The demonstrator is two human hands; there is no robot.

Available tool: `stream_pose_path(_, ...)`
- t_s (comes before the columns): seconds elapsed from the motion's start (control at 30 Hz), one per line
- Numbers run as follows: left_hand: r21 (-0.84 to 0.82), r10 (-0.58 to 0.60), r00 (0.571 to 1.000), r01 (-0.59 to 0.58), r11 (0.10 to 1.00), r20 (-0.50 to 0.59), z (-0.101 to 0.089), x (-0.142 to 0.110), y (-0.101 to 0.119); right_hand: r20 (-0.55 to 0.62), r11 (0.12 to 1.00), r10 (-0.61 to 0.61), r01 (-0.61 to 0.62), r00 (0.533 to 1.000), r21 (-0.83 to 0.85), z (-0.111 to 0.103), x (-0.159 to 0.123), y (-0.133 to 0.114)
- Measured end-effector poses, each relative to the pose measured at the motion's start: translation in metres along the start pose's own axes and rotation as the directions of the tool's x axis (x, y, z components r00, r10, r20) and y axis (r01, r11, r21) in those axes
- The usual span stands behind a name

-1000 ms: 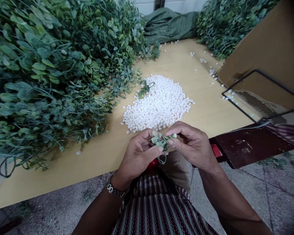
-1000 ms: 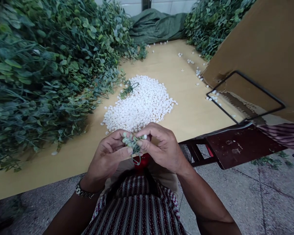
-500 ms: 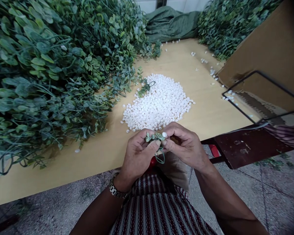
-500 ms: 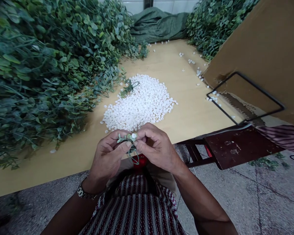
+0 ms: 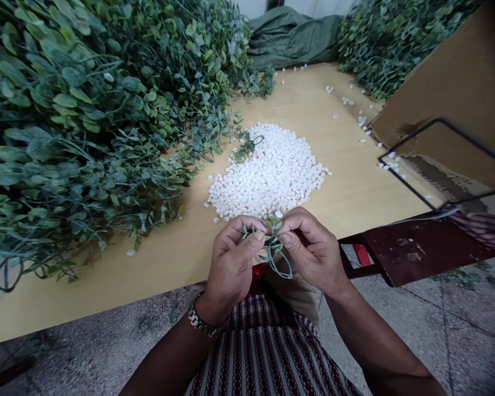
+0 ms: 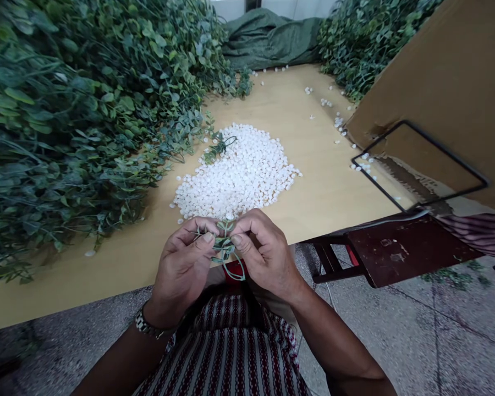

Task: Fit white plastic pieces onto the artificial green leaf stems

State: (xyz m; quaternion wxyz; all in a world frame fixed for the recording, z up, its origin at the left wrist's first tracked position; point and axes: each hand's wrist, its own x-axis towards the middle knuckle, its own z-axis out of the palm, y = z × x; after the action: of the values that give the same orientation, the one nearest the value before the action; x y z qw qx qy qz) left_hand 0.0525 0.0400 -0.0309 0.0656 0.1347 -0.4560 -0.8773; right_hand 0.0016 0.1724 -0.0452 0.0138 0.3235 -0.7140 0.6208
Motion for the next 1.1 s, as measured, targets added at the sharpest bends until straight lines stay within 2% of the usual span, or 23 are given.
stream_pose_path(0.13, -0.063, 0.001, 0.999, 0.001, 0.998, 0.034, 0.002, 0.0, -0.001, -0.037, 0.997, 0.037, -0.034, 0.999, 0.072, 0.001, -0.002, 0.003)
stream_pose_path(0.27, -0.057, -0.026, 0.997, 0.03, 0.998, 0.072, 0.002, -0.001, -0.004, -0.068, 0.991, 0.066, -0.058, 0.995, 0.12, 0.0, -0.004, 0.007)
stream_pose_path(0.37, 0.03, 0.014, 0.997, -0.016, 0.999, 0.078, 0.0, -0.003, -0.006, -0.083, 0.989, 0.077, -0.065, 0.994, 0.136, -0.002, -0.005, 0.01)
stream_pose_path(0.43, 0.165, 0.086, 0.993, -0.098, 0.981, 0.08, -0.001, -0.004, -0.006, -0.059, 0.982, 0.109, -0.098, 0.992, 0.164, -0.003, -0.006, 0.012)
stream_pose_path(0.5, 0.336, 0.194, 0.974, -0.223, 0.915, 0.119, -0.003, -0.005, -0.004, -0.034, 0.959, 0.174, -0.162, 0.984, 0.231, -0.004, -0.006, 0.013)
stream_pose_path(0.57, 0.468, 0.32, 0.926, -0.377, 0.8, 0.2, -0.004, -0.006, -0.003, -0.021, 0.926, 0.241, -0.223, 0.97, 0.304, -0.003, -0.005, 0.011)
stream_pose_path(0.63, 0.519, 0.408, 0.863, -0.506, 0.689, 0.299, -0.004, -0.008, -0.002, -0.029, 0.915, 0.268, -0.245, 0.963, 0.321, -0.002, -0.003, 0.008)
stream_pose_path(0.7, 0.547, 0.434, 0.83, -0.558, 0.625, 0.351, -0.004, -0.009, -0.003, -0.056, 0.933, 0.25, -0.226, 0.967, 0.279, -0.001, 0.0, 0.005)
stream_pose_path(0.77, 0.577, 0.42, 0.848, -0.529, 0.622, 0.324, -0.004, -0.01, -0.005, -0.097, 0.953, 0.221, -0.194, 0.97, 0.231, 0.001, 0.001, 0.002)
stream_pose_path(0.9, 0.601, 0.297, 0.936, -0.35, 0.719, 0.19, 0.0, -0.007, -0.005, -0.157, 0.959, 0.227, -0.193, 0.961, 0.208, 0.005, 0.0, -0.001)
stream_pose_path(1.0, 0.632, 0.275, 0.951, -0.299, 0.714, 0.139, 0.004, -0.003, -0.002, -0.171, 0.965, 0.217, -0.185, 0.961, 0.187, 0.007, -0.003, -0.002)
stream_pose_path(1.1, 0.669, 0.274, 0.951, -0.296, 0.682, 0.141, 0.005, 0.001, 0.002, -0.153, 0.973, 0.175, -0.147, 0.973, 0.18, 0.008, -0.005, -0.001)
